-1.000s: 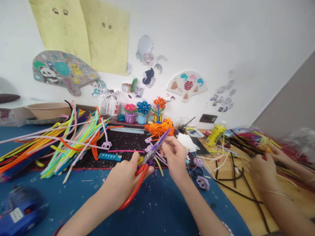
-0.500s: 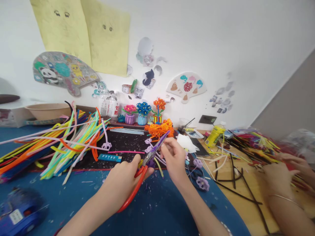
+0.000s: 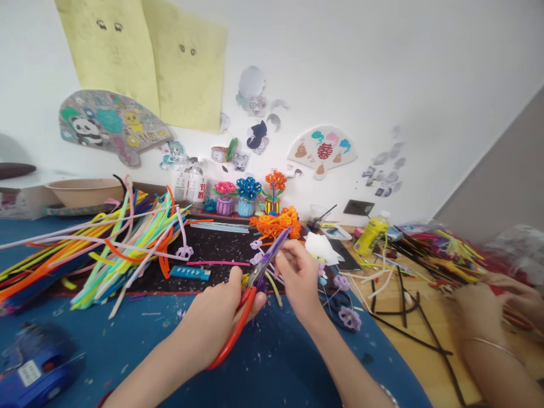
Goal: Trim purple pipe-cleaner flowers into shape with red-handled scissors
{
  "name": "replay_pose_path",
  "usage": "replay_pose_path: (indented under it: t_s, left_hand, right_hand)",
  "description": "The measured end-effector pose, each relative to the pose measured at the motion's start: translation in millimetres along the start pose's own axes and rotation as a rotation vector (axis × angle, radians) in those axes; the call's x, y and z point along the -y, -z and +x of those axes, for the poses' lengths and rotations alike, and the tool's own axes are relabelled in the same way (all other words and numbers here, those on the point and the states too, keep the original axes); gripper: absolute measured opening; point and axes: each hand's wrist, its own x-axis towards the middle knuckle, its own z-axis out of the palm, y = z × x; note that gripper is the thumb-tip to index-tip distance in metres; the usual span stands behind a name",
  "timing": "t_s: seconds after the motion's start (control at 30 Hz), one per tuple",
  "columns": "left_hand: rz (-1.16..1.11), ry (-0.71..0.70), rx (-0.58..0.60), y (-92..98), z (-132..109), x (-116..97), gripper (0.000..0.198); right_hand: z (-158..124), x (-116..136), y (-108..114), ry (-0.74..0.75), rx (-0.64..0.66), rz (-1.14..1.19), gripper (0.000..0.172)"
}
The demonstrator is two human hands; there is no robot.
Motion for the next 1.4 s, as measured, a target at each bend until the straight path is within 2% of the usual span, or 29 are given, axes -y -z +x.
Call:
replay_pose_path:
  t_s: [0.37, 0.77, 1.0, 1.23, 1.4]
  left_hand:
    - [0.022, 0.013, 0.006, -2.9, 3.2, 1.8, 0.028]
    - [-0.187, 0.027, -0.006, -2.4, -2.6, -1.2, 0.027]
    - [-0.109, 0.049, 0.015, -3.0, 3.5, -0.2, 0.025]
    - [-0.006, 0.068, 0.012, 6.4, 0.1, 0.3, 0.033]
    - [0.002, 0.089, 0.027, 8.3, -1.4, -1.0, 0.034]
  right_hand:
    - [-1.7, -4.5, 0.6, -0.006, 0.009, 0.016, 0.009]
    - [-8.5, 1.8, -7.2, -0.014, 0.003, 0.007, 0.01]
    - [-8.2, -0.7, -6.1, -0.006, 0.013, -0.003, 0.01]
    - [-1.3, 0.4, -0.2, -0.007, 0.101, -0.014, 0.007]
    - [-1.7, 1.0, 1.3, 0.005, 0.105, -0.003, 0.007]
